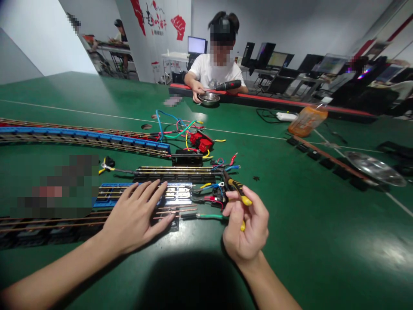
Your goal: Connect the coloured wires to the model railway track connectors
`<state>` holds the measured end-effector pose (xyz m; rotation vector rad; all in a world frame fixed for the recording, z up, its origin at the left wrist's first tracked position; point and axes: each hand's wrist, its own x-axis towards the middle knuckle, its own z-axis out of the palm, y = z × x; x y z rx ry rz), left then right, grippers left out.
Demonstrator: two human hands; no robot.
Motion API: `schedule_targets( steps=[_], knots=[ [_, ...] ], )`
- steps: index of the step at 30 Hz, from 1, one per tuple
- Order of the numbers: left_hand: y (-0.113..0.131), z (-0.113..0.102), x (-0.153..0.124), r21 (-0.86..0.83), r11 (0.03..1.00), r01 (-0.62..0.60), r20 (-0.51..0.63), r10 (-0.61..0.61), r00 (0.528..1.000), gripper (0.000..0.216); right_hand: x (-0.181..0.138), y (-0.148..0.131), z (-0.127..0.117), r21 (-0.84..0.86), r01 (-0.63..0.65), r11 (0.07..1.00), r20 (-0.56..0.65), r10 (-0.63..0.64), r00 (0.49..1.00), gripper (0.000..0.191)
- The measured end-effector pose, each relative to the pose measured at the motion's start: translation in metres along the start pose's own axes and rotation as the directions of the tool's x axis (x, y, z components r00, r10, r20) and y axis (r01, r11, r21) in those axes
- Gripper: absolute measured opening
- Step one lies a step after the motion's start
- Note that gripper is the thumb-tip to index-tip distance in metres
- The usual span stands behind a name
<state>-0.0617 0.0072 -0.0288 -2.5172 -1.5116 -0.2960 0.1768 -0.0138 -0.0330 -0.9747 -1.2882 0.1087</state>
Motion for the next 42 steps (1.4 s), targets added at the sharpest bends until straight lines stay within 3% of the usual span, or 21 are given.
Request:
schedule_targets(
  steps=[5,10,15,21,28,33,38,42],
  knots=[
    [0.0,-0.001,0.001,0.0,1.0,0.003,0.027,-0.003,1.0,0.076,0.003,-0.001,0.0,-0.018,0.052,0.998,0.01,-0.052,0.999,0.036],
    [0.0,-0.008,0.002,-0.027,1.0,0.002,0.035,-0.001,0.999,0.074,0.005,0.0,0.0,-0.083,0.019,0.996,0.043,-0.016,0.999,0.03],
    [0.013,-0.015,0.026,-0.078,0.995,-0.06,0.015,0.062,0.998,0.071,0.012,0.007,-0.003,-0.095,-0.025,0.995,-0.032,0.022,0.999,0.028],
    [0.024,0.003,0.053,-0.136,0.99,0.02,0.043,-0.014,0.999,0.074,0.015,0.013,-0.005,-0.098,-0.05,0.994,-0.023,0.048,0.999,0.03],
    [0.023,0.008,0.051,-0.148,0.989,-0.006,0.062,0.015,0.998,0.074,0.016,0.02,-0.011,-0.098,-0.033,0.995,0.146,0.047,0.988,0.032],
    [0.024,0.01,0.053,-0.138,0.99,-0.007,0.05,0.015,0.999,0.072,0.016,0.022,-0.012,-0.103,-0.075,0.992,0.078,0.083,0.993,0.03],
    [0.024,0.011,0.053,-0.132,0.991,-0.009,0.049,0.016,0.999,0.072,0.017,0.023,-0.011,-0.115,-0.15,0.982,0.174,0.168,0.97,0.032],
    [0.024,0.01,0.052,-0.147,0.989,-0.006,0.055,0.014,0.998,0.072,0.015,0.024,-0.012,-0.105,-0.108,0.989,0.106,0.119,0.987,0.031]
  ],
)
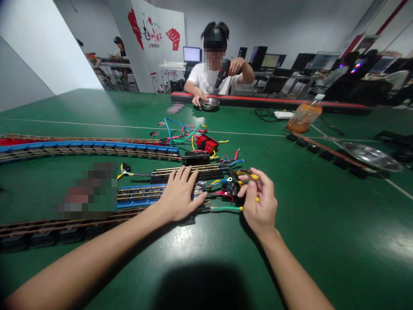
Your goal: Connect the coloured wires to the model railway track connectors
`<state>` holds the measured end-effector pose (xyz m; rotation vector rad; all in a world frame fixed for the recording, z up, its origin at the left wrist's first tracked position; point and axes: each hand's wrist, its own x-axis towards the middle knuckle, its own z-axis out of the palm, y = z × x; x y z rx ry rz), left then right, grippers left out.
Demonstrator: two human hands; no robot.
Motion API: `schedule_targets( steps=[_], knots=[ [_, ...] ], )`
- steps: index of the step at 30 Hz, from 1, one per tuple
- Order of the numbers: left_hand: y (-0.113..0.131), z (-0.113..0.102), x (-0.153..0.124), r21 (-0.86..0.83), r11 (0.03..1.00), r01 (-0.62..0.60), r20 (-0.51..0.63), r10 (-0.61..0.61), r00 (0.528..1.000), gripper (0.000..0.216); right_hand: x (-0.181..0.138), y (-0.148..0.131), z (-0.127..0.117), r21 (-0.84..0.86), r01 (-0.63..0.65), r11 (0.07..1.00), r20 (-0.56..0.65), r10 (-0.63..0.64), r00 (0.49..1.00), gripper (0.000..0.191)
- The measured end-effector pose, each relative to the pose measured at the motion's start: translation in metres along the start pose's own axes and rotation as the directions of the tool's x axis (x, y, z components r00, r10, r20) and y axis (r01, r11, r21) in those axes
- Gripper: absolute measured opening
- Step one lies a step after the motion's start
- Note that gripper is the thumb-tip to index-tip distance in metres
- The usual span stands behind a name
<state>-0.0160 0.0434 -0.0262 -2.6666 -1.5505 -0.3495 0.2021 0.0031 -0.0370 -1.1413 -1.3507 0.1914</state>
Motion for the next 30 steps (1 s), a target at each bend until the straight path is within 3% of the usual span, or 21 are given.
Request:
schedule_targets(
  steps=[13,22,30],
  knots=[
    [0.0,-0.006,0.003,-0.022,1.0,-0.009,0.031,0.01,0.999,0.071,0.0,-0.004,0.001,0.066,0.057,0.996,-0.109,-0.049,0.993,0.029],
    [0.0,-0.011,0.005,-0.086,0.996,-0.018,0.045,0.022,0.999,0.07,-0.001,0.001,-0.001,0.042,0.043,0.998,0.072,-0.046,0.996,0.028],
    [0.001,-0.01,0.004,-0.059,0.998,-0.02,0.049,0.023,0.999,0.069,0.003,-0.006,-0.011,-0.192,0.219,0.957,0.182,-0.185,0.966,0.015]
  ],
)
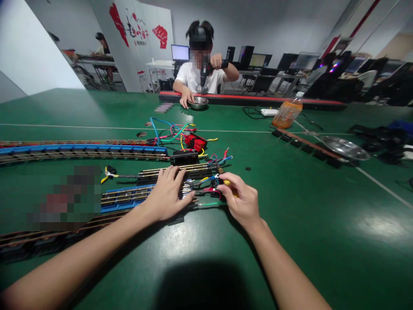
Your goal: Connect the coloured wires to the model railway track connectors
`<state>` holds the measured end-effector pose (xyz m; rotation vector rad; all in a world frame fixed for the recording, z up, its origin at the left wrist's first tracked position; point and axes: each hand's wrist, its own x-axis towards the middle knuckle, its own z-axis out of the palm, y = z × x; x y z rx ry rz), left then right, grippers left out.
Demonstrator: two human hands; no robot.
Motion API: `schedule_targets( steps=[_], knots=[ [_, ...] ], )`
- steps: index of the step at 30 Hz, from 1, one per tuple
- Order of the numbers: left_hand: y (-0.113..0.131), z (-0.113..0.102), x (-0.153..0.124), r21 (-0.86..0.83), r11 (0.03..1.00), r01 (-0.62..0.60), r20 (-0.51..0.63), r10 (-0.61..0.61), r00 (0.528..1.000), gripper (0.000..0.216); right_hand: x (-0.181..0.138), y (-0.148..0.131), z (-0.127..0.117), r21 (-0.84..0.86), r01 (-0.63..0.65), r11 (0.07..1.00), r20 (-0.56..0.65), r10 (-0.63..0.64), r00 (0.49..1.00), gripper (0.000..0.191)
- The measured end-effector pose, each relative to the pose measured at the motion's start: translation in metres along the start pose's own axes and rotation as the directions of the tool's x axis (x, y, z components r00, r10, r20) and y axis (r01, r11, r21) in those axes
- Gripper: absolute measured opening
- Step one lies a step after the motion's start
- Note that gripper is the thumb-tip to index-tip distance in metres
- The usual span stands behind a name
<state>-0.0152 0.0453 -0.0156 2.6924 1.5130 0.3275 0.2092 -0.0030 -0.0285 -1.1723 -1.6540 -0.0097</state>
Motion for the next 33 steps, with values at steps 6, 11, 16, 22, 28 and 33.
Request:
schedule_targets(
  steps=[6,11,16,22,28,33],
  knots=[
    [0.001,-0.001,0.0,0.012,1.0,0.006,0.012,-0.006,1.0,0.068,0.008,-0.011,0.0,-0.037,0.253,0.967,0.109,-0.248,0.963,0.013],
    [0.001,-0.001,0.0,0.009,1.0,0.001,0.002,-0.001,1.0,0.067,0.004,-0.008,0.004,-0.018,0.369,0.929,0.261,-0.352,0.899,0.022],
    [0.001,0.0,0.0,0.001,1.0,-0.006,-0.033,0.006,0.999,0.065,0.004,-0.011,0.004,-0.084,0.448,0.89,0.373,-0.389,0.842,0.015],
    [0.002,0.0,0.0,0.02,1.0,-0.004,-0.025,0.004,1.0,0.065,0.001,-0.013,0.007,-0.112,0.433,0.895,0.423,-0.351,0.835,0.017],
    [0.002,0.001,0.0,0.03,1.0,-0.003,-0.024,0.004,1.0,0.064,0.0,-0.024,0.009,-0.042,0.193,0.98,0.286,-0.173,0.943,0.022],
    [0.002,0.002,0.0,0.042,0.999,0.003,-0.011,-0.003,1.0,0.064,-0.004,-0.03,0.011,0.1,-0.222,0.97,0.16,0.205,0.966,0.019]
  ],
)
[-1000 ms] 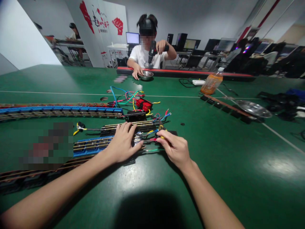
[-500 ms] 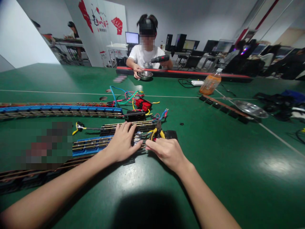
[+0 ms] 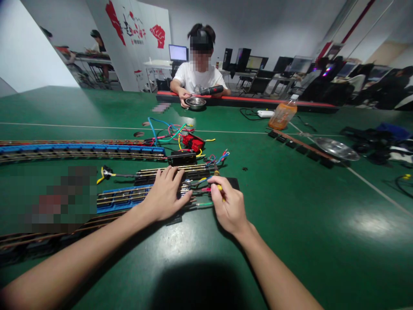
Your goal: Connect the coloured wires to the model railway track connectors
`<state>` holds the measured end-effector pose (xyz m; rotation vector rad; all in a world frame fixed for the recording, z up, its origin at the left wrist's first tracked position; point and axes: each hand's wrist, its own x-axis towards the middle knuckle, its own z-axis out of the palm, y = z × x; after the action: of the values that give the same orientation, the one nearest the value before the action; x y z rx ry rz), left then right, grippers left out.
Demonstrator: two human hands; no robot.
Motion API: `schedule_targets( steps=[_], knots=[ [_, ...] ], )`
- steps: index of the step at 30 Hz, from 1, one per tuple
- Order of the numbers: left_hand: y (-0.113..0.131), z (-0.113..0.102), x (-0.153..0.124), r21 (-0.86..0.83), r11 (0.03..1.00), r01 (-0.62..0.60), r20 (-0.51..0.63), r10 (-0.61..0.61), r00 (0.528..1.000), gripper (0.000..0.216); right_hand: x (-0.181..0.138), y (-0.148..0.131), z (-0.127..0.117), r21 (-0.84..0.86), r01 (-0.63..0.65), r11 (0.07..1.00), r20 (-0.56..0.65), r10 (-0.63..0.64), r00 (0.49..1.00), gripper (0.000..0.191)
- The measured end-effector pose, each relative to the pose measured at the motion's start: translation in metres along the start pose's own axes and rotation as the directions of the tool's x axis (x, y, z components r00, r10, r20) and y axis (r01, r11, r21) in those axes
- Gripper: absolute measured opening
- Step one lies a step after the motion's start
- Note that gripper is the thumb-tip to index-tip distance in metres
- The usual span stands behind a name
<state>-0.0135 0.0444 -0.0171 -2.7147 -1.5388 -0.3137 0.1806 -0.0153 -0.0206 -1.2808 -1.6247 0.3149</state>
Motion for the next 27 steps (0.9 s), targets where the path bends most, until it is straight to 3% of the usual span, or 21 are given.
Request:
schedule_targets(
  steps=[4,11,25,27],
  knots=[
    [0.0,-0.001,0.0,-0.001,1.0,0.004,0.012,-0.004,1.0,0.064,0.002,0.002,0.005,0.322,-0.145,0.935,-0.116,0.191,0.975,0.021],
    [-0.001,0.0,0.0,-0.018,1.0,-0.002,-0.006,0.002,1.0,0.065,0.012,-0.005,0.008,0.699,-0.182,0.692,-0.226,0.455,0.861,0.023],
    [0.0,0.001,0.0,-0.024,1.0,-0.001,0.002,0.001,1.0,0.066,0.01,-0.009,0.012,0.695,-0.171,0.698,-0.289,0.489,0.823,0.025],
    [0.0,0.001,0.0,-0.026,1.0,0.002,0.002,-0.002,1.0,0.066,0.012,-0.012,0.01,0.715,-0.185,0.674,-0.291,0.527,0.798,0.024]
  ],
)
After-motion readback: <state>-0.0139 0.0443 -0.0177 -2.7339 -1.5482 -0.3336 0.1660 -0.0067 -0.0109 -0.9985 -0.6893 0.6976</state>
